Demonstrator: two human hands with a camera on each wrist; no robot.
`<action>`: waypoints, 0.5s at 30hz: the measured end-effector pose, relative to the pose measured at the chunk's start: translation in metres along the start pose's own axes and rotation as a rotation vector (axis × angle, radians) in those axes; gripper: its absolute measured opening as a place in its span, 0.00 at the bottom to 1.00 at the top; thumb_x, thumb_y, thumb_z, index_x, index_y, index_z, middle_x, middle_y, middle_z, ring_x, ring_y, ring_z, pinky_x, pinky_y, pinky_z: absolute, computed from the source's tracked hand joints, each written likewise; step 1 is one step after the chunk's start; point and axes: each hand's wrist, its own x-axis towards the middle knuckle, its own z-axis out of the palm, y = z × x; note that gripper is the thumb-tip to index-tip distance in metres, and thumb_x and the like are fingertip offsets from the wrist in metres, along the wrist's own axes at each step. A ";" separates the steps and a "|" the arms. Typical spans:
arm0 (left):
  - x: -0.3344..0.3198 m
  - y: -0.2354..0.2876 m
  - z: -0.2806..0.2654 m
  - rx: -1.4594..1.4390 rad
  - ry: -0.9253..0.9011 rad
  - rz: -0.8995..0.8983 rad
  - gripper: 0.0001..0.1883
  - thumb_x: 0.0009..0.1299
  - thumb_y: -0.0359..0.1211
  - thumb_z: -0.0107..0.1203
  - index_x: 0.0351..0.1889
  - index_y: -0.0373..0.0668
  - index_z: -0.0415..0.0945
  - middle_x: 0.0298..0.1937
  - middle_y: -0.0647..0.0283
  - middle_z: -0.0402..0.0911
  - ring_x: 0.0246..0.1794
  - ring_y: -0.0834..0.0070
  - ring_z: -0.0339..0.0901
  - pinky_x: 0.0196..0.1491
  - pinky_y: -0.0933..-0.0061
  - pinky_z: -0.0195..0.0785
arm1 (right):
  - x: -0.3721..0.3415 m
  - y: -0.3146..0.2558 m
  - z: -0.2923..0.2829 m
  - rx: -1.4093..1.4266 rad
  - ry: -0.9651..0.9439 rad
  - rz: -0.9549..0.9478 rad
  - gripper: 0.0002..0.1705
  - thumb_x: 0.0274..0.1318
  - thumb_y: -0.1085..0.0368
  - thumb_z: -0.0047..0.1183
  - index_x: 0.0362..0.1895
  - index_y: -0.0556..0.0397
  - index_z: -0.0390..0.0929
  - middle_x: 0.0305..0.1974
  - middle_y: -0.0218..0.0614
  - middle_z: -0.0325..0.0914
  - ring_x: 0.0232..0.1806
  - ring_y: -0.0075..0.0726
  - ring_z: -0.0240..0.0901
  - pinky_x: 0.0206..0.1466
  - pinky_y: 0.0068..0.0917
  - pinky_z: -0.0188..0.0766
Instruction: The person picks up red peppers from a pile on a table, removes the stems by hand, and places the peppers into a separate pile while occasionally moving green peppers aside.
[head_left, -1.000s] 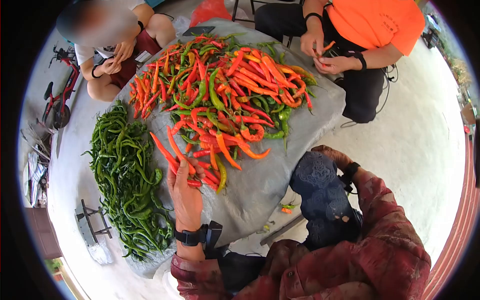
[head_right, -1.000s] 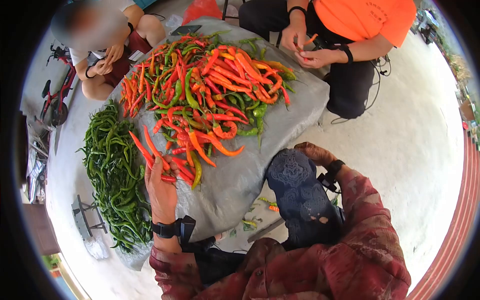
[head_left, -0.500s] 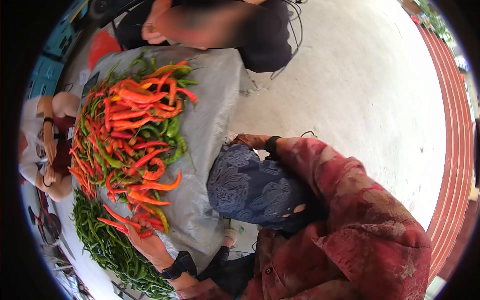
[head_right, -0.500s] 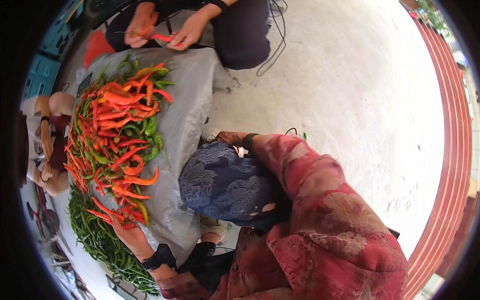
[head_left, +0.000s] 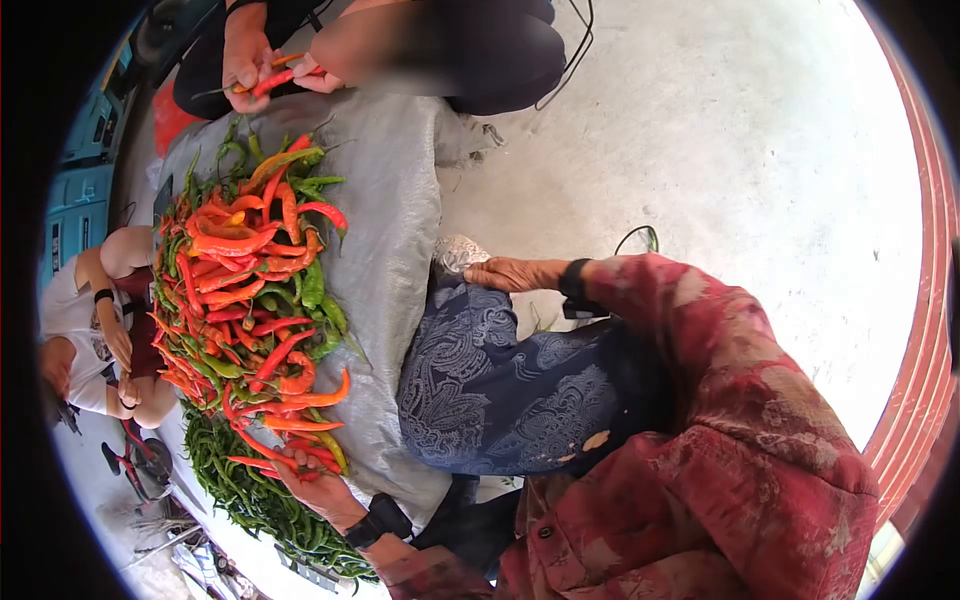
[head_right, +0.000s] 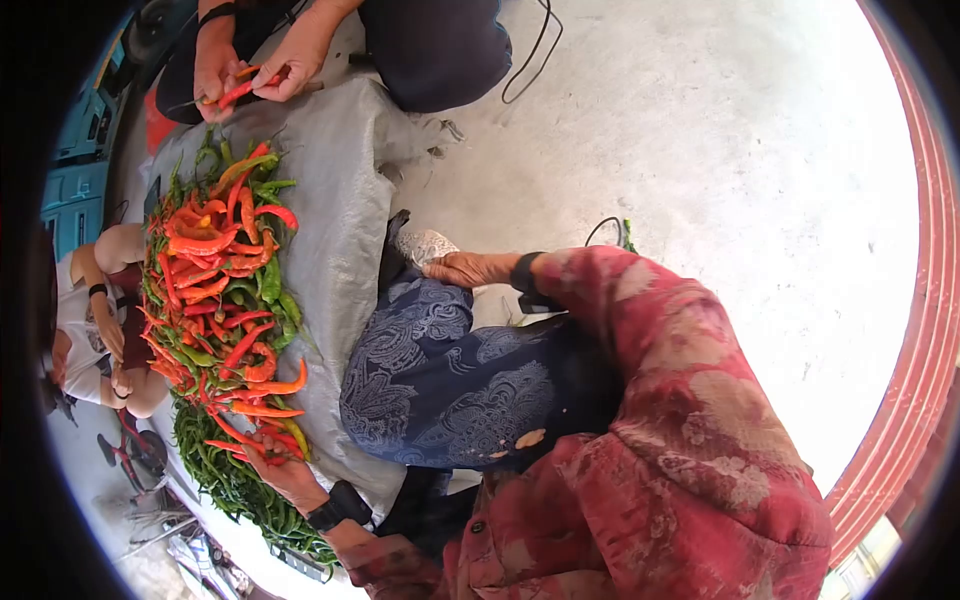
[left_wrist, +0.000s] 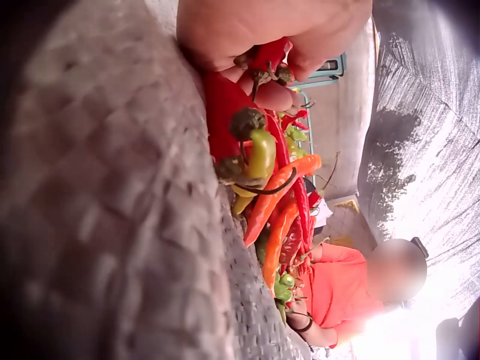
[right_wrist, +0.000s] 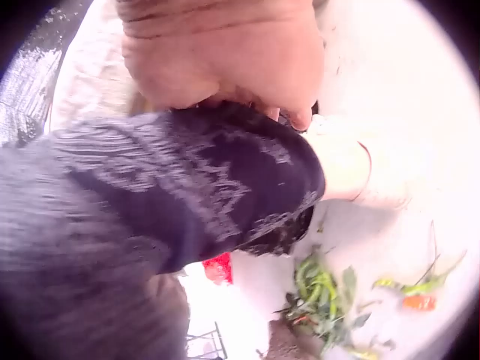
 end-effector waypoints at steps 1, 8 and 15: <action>0.002 0.000 -0.003 0.010 -0.013 -0.007 0.14 0.71 0.42 0.50 0.40 0.40 0.69 0.32 0.71 0.69 0.27 0.84 0.62 0.32 0.84 0.59 | 0.011 0.014 0.002 -0.028 0.044 -0.005 0.27 0.66 0.47 0.33 0.48 0.58 0.70 0.48 0.47 0.74 0.53 0.45 0.69 0.56 0.35 0.62; 0.005 -0.003 -0.008 -0.031 -0.030 -0.011 0.14 0.71 0.41 0.49 0.44 0.39 0.68 0.33 0.69 0.69 0.27 0.84 0.62 0.28 0.85 0.58 | 0.013 0.018 0.002 0.074 0.090 0.063 0.23 0.62 0.53 0.41 0.49 0.60 0.72 0.46 0.48 0.74 0.49 0.44 0.70 0.52 0.34 0.65; 0.002 -0.005 -0.008 -0.097 -0.010 0.003 0.11 0.69 0.38 0.51 0.40 0.41 0.70 0.32 0.68 0.73 0.27 0.82 0.67 0.28 0.83 0.60 | -0.059 -0.122 -0.041 0.043 0.094 0.129 0.18 0.61 0.57 0.46 0.27 0.60 0.73 0.21 0.27 0.70 0.25 0.17 0.65 0.29 0.20 0.65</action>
